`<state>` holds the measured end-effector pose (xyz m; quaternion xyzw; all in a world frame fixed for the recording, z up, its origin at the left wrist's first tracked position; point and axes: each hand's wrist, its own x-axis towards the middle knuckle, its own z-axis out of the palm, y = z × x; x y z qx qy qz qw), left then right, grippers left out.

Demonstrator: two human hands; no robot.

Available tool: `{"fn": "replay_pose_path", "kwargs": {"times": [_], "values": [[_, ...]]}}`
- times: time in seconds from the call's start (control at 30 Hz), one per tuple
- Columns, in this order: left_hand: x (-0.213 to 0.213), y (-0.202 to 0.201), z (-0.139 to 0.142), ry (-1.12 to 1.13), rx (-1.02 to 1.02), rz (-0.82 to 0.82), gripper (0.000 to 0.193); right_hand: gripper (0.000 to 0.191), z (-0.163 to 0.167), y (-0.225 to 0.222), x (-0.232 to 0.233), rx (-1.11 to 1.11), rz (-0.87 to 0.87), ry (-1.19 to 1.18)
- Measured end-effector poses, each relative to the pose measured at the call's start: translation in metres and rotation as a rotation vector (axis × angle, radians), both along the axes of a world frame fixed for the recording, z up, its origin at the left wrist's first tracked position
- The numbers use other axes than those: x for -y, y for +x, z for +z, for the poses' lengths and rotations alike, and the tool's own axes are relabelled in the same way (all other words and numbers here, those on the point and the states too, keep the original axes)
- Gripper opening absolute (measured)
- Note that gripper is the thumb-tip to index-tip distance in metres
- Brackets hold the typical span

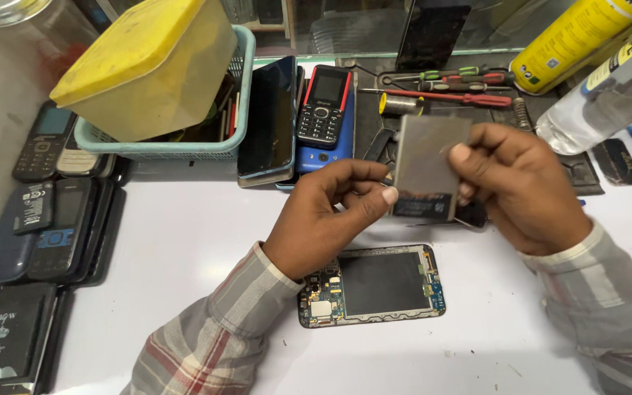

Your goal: The person cleans the internal components of a disassembled smartphone using a blue toothbrush, then uses tweezers to work on the circuit board. They brush the battery and a metal shield plate, place the battery back into the phone body, and scrape residue from the interior with a flat metal tool before adjusting components with tweezers.

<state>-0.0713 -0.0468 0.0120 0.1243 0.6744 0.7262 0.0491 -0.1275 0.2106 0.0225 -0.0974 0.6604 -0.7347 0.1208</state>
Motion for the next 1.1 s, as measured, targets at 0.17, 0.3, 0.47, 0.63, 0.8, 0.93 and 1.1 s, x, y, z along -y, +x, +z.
{"fn": "replay_pose_path", "kwargs": {"times": [0.17, 0.3, 0.47, 0.63, 0.8, 0.93, 1.1], "values": [[-0.001, 0.001, -0.006, -0.033, 0.014, -0.025, 0.025, 0.02, -0.004, 0.01, 0.012, 0.06, 0.105, 0.031], [-0.002, 0.003, -0.006, 0.04, -0.009, 0.022, 0.019, 0.028, -0.002, 0.002, 0.005, -0.302, 0.073, 0.328], [0.002, 0.0, 0.0, 0.076, 0.069, 0.219, 0.018, 0.03, 0.002, -0.016, -0.018, -0.633, -0.18, 0.718], [0.002, 0.0, 0.001, 0.137, -0.025, 0.289, 0.016, 0.052, -0.007, -0.023, -0.019, -0.912, -0.165, 0.946], [0.002, -0.001, -0.002, 0.165, 0.0, 0.3, 0.015, 0.046, -0.017, -0.026, -0.012, -1.05, -0.147, 1.076], [0.003, -0.001, -0.002, 0.141, 0.009, 0.329, 0.014, 0.03, -0.019, -0.029, -0.018, -0.796, -0.167, 0.979], [0.002, -0.001, -0.001, 0.123, -0.003, 0.335, 0.014, 0.022, -0.019, -0.031, -0.029, -0.782, -0.282, 0.769]]}}
